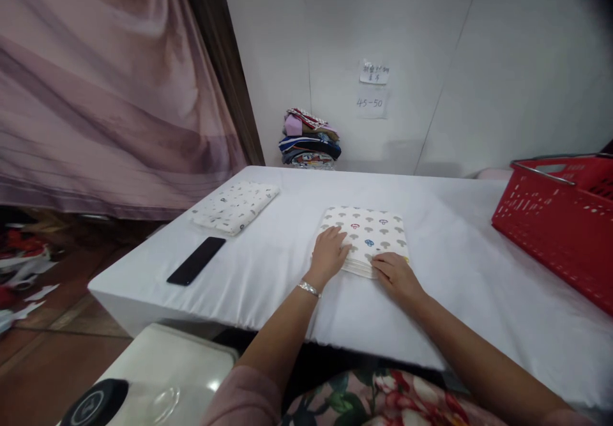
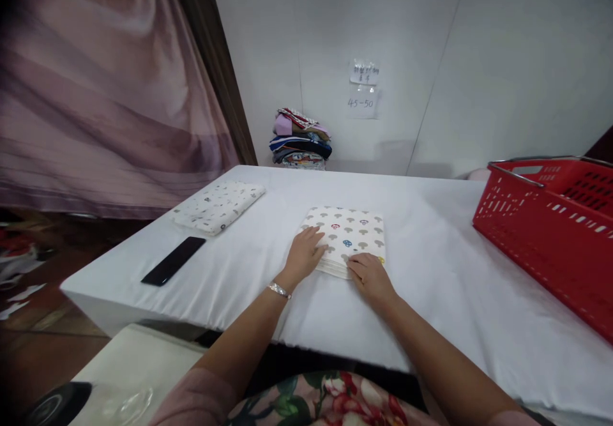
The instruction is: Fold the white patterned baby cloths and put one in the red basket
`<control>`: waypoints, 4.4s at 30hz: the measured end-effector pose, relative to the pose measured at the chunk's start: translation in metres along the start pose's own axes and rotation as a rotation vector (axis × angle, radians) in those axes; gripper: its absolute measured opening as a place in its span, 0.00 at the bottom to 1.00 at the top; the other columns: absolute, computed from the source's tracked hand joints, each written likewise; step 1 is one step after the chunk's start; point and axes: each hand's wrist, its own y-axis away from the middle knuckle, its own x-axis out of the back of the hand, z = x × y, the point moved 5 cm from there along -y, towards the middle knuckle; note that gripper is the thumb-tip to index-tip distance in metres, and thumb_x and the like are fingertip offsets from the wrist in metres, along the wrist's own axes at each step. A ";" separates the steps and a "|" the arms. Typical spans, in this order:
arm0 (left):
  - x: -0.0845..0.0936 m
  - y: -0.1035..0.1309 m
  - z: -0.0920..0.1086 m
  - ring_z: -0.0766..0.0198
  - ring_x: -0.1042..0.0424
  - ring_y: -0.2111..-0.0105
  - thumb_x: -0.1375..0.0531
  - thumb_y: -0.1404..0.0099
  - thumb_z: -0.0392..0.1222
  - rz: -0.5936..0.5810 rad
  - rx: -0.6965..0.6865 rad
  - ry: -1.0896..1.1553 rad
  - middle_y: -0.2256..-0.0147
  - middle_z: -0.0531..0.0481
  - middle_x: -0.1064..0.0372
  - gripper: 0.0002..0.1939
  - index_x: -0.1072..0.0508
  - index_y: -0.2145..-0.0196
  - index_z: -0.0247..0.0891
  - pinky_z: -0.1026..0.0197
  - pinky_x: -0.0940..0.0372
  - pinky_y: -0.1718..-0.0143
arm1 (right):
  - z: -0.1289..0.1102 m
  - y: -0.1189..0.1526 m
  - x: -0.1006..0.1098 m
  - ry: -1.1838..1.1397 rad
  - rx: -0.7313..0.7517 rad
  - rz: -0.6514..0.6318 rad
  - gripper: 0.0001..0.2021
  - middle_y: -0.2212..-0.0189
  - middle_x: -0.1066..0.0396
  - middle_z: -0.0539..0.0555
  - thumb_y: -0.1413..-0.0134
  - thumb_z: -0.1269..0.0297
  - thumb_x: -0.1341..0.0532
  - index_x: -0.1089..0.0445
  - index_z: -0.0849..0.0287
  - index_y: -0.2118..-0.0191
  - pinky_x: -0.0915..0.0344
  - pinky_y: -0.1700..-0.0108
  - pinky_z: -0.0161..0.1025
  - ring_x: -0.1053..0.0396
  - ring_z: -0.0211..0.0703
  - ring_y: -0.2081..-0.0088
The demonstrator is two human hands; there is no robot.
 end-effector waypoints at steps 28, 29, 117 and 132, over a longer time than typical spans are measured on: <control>-0.036 -0.033 -0.047 0.47 0.55 0.37 0.53 0.33 0.54 -0.270 0.294 -0.037 0.36 0.43 0.54 0.28 0.42 0.41 0.37 0.45 0.46 0.43 | 0.088 -0.070 -0.034 0.239 -0.404 -0.368 0.26 0.37 0.51 0.59 0.39 0.47 0.54 0.42 0.54 0.40 0.53 0.41 0.60 0.55 0.57 0.36; -0.036 -0.032 -0.047 0.47 0.55 0.37 0.52 0.33 0.54 -0.266 0.293 -0.034 0.36 0.43 0.54 0.28 0.42 0.41 0.38 0.45 0.46 0.43 | 0.097 -0.069 -0.032 0.258 -0.459 -0.344 0.27 0.36 0.52 0.60 0.39 0.47 0.54 0.42 0.54 0.40 0.53 0.41 0.61 0.56 0.57 0.36; -0.009 0.040 -0.020 0.56 0.30 0.57 0.46 0.40 0.42 -0.159 0.737 0.378 0.55 0.45 0.30 0.26 0.42 0.44 0.40 0.59 0.39 0.58 | 0.149 0.001 0.027 -0.053 -1.027 -0.246 0.35 0.46 0.36 0.64 0.48 0.48 0.43 0.44 0.63 0.38 0.41 0.44 0.49 0.37 0.58 0.46; -0.011 0.034 -0.030 0.56 0.29 0.59 0.44 0.39 0.47 -0.235 0.790 0.419 0.60 0.44 0.27 0.29 0.44 0.43 0.36 0.60 0.39 0.60 | 0.132 0.003 0.028 -1.008 -1.141 -0.135 0.33 0.52 0.29 0.59 0.56 0.56 0.33 0.41 0.53 0.43 0.29 0.55 0.45 0.28 0.51 0.56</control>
